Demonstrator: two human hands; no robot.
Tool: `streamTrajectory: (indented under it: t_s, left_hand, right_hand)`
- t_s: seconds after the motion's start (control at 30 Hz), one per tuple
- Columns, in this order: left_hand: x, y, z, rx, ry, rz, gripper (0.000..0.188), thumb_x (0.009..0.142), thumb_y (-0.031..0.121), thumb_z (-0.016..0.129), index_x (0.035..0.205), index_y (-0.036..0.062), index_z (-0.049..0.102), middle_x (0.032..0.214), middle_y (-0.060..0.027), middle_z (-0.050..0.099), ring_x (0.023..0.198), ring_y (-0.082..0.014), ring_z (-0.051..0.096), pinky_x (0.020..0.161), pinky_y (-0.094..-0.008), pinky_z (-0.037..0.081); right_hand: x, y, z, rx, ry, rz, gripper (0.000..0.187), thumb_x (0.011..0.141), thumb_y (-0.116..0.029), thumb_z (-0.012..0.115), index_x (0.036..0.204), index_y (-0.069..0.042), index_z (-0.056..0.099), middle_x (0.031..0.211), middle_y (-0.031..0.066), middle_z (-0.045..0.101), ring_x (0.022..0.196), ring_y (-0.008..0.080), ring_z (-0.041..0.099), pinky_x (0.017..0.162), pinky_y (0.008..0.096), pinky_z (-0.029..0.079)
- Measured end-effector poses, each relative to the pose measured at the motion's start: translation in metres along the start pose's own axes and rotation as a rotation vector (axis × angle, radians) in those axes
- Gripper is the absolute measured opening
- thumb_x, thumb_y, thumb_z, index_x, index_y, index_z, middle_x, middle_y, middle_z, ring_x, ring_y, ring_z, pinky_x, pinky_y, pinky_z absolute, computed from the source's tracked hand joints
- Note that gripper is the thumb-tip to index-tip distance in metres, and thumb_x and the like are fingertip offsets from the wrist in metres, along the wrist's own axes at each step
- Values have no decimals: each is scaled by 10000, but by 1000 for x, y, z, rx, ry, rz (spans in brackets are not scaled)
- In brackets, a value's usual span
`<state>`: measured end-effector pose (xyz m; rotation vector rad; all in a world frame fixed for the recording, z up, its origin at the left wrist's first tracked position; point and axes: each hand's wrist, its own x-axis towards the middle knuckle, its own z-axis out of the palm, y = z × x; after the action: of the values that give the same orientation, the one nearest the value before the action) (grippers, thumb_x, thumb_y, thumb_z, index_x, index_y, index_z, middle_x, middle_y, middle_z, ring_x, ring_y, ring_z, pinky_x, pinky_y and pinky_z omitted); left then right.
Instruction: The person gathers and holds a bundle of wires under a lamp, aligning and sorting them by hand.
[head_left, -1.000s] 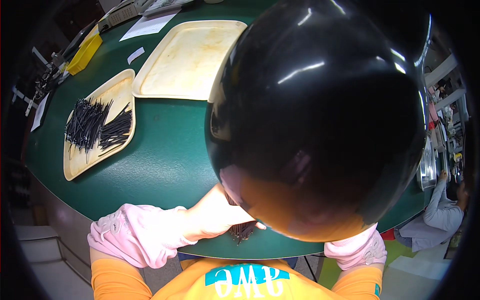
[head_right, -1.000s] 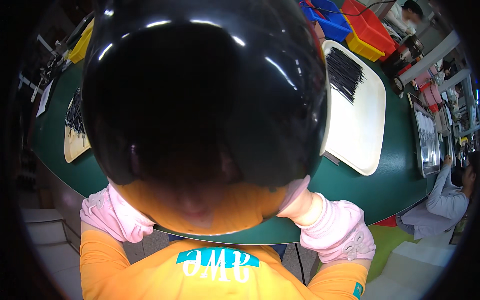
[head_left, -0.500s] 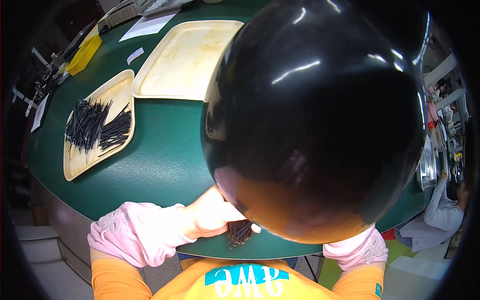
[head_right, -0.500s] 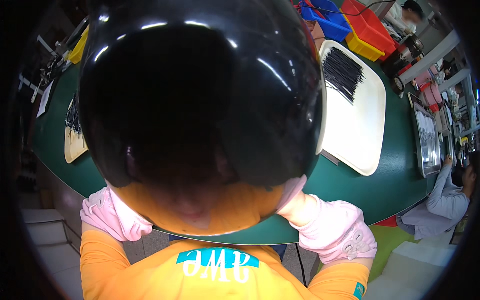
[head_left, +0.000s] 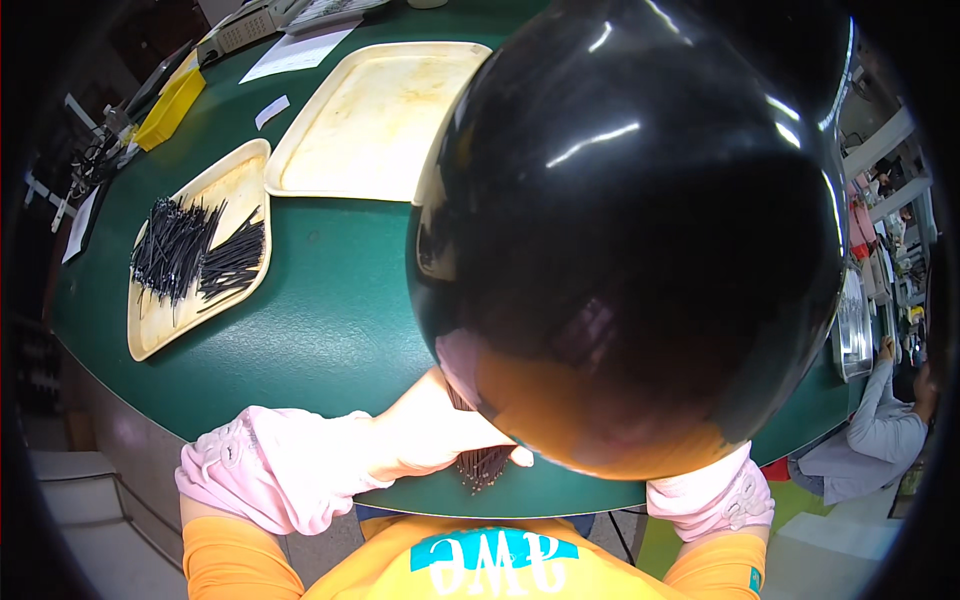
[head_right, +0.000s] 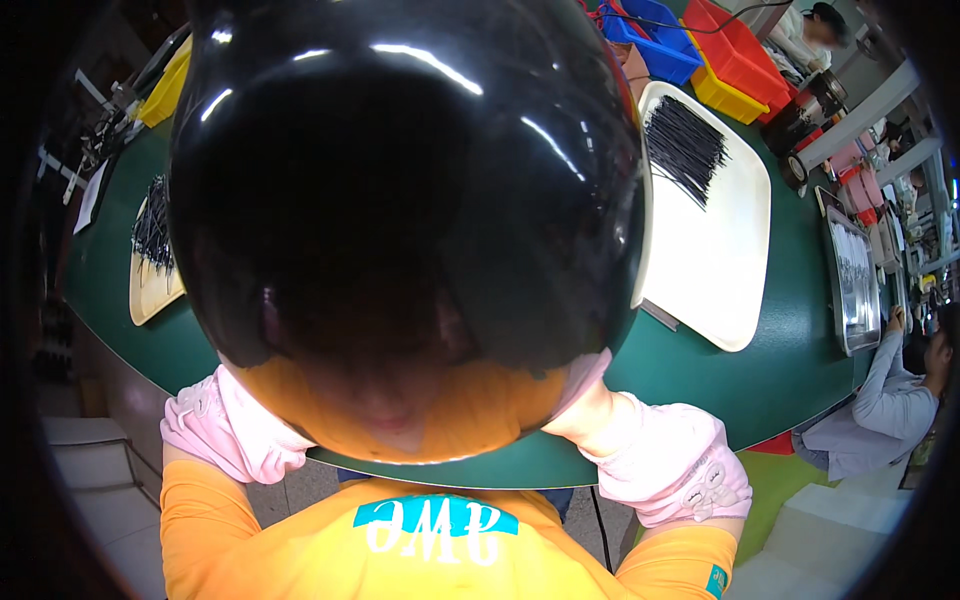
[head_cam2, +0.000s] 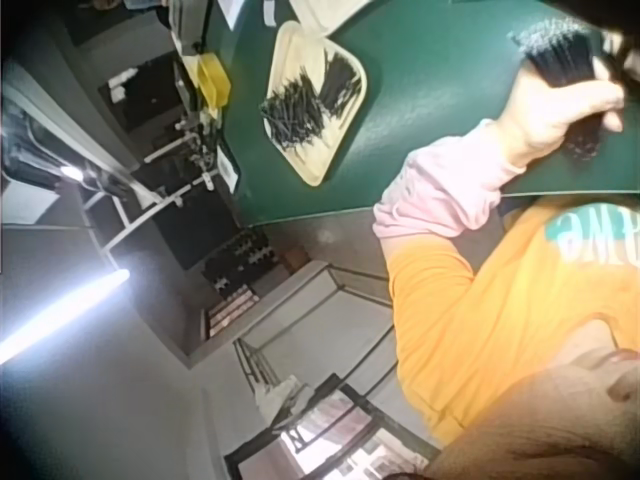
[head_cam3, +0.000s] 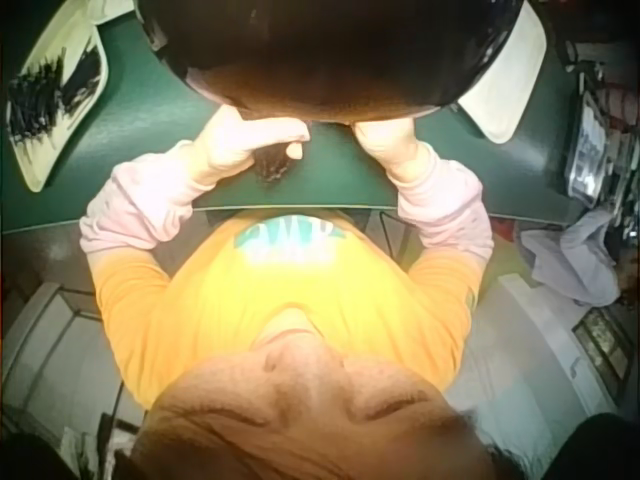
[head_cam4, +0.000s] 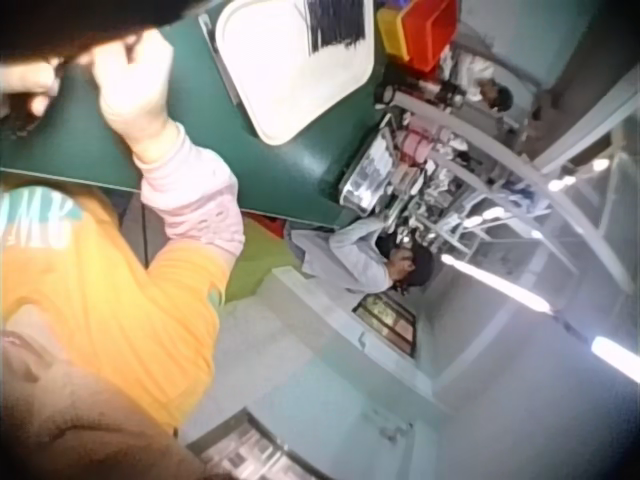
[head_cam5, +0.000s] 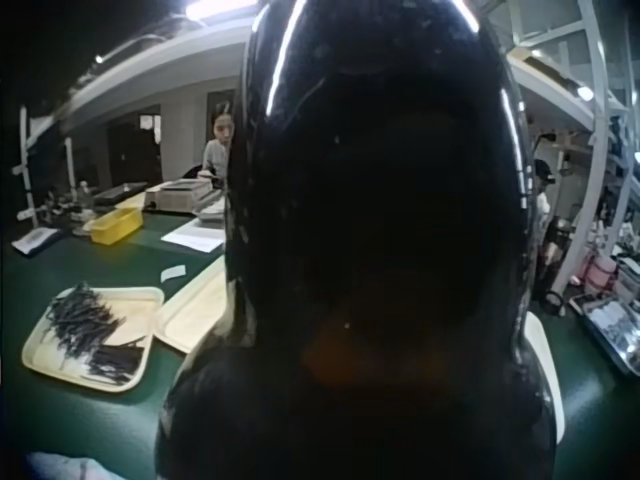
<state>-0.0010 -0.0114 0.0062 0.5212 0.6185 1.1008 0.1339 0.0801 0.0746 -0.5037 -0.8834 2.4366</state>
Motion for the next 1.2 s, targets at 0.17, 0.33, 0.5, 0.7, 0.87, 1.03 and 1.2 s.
streamTrajectory:
  t_s: [0.17,0.33,0.5,0.7,0.87,1.03,1.2]
  left_hand:
    - [0,0,-1,-26,81,-21,272,703,-8,608,959,-29,518,874,-115,566,756,-186,576,679,-296,490]
    - [1,-1,0,-54,83,7,286,707,-9,603,978,-29,513,900,-123,564,770,-196,579,685,-308,491]
    - [0,-2,-3,-59,55,-16,279,721,4,595,985,-27,509,895,-116,562,770,-183,574,674,-306,490]
    - [-1,-1,0,-146,12,-34,264,737,27,587,984,-28,508,872,-109,560,752,-171,562,649,-290,484]
    - [0,0,3,-111,88,-29,218,750,48,582,945,-31,524,834,-108,564,730,-159,556,653,-283,476]
    - [-1,3,2,13,-80,-52,176,762,107,590,864,-30,548,752,-103,579,680,-163,577,639,-271,483]
    - [-2,-1,0,-1,-42,-95,179,764,102,588,879,-29,546,750,-109,582,660,-165,587,610,-260,485]
  right_hand:
    - [0,-1,0,-17,10,-12,472,889,-293,279,1299,-79,180,1294,131,280,1160,230,343,970,338,307]
    - [-1,-2,2,-45,26,-17,470,891,-304,263,1296,-77,187,1291,134,285,1156,235,350,966,346,314]
    - [-3,-1,6,-229,48,-29,475,893,-326,241,1295,-77,192,1289,137,288,1155,242,351,964,354,317]
    - [-3,-4,3,125,105,97,492,891,-366,205,1297,-87,193,1294,138,280,1163,255,339,967,361,309]
    - [-1,-3,5,21,50,58,489,890,-358,218,1299,-92,188,1307,131,260,1175,246,324,979,360,289]
    - [-6,2,4,-31,14,-38,494,889,-354,229,1305,-94,164,1311,132,248,1187,245,303,984,357,283]
    - [-6,-2,9,180,51,32,506,890,-382,193,1309,-100,149,1319,136,228,1190,257,295,991,368,268]
